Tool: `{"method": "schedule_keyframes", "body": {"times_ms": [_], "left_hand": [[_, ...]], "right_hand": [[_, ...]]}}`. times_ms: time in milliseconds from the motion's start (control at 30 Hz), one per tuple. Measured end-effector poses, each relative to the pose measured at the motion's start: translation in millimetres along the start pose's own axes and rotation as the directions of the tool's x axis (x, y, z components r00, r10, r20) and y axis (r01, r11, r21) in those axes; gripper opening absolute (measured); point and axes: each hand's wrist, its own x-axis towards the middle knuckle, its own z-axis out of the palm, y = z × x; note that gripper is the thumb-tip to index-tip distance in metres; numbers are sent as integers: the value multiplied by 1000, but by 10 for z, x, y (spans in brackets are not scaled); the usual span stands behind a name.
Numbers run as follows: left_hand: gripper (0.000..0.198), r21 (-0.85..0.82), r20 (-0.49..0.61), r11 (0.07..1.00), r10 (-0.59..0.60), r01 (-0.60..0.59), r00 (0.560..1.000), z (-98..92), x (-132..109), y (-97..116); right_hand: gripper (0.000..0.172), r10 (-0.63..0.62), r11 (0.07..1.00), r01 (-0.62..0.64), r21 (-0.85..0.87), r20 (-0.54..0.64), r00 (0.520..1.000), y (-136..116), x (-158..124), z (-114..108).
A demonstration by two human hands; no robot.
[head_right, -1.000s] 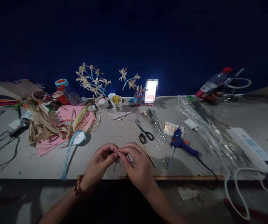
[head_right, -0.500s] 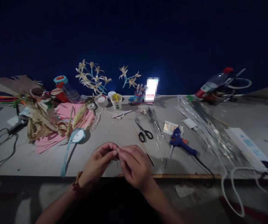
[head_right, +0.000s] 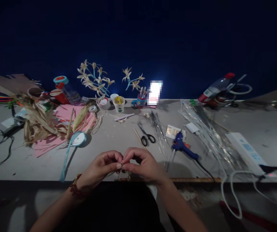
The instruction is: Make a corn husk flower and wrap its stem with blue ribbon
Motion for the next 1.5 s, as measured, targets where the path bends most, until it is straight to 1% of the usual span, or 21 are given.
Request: {"method": "schedule_keyframes", "body": {"times_ms": [67,133,200,300,400,467,600,700,800,900,1067,1267,1367,1500], "left_hand": [[25,29,19,999,-33,33,999,-7,-2,22],[26,57,39,997,-52,50,998,-11,2,44],[26,65,59,997,-55,51,997,-10,8,58],[26,53,74,998,-43,40,996,-6,18,47],[28,20,45,999,-41,40,998,3,24,4],[29,-11,26,1000,-24,25,999,14,25,-28],[31,-93,38,993,70,-66,997,32,20,-74],[31,-121,48,987,108,-101,993,34,9,-82],[32,-105,40,987,124,-119,992,43,-6,-62],[33,-90,25,989,124,-121,992,64,-17,-35],[34,-104,34,986,133,-129,991,83,-15,-31],[30,-115,-6,981,156,-155,988,84,-5,-59],[28,-133,-5,982,135,-134,991,76,-6,-78],[26,-126,19,991,45,-42,999,53,-30,-80]], "right_hand": [[13,30,999,-30,21,44,999,13,2,-41],[13,60,998,-60,0,64,996,12,9,-70],[13,64,997,-61,-40,68,996,1,16,-82],[11,6,994,3,-111,83,997,-14,22,-82],[8,-65,987,78,-143,95,993,-7,22,-75],[7,-105,984,114,-134,76,992,12,21,-68],[6,-155,982,159,-101,48,987,49,19,-44],[7,-135,986,137,-97,33,990,68,13,-35],[8,-105,988,110,-106,48,993,84,4,-47],[9,-123,984,132,-118,77,989,90,-1,-65],[10,-140,975,150,-163,72,988,78,-12,-65],[13,-131,957,150,-247,94,987,63,-35,-58],[15,-147,951,171,-257,110,983,70,-40,-59],[16,-168,949,184,-255,86,982,105,-52,-77]]}}
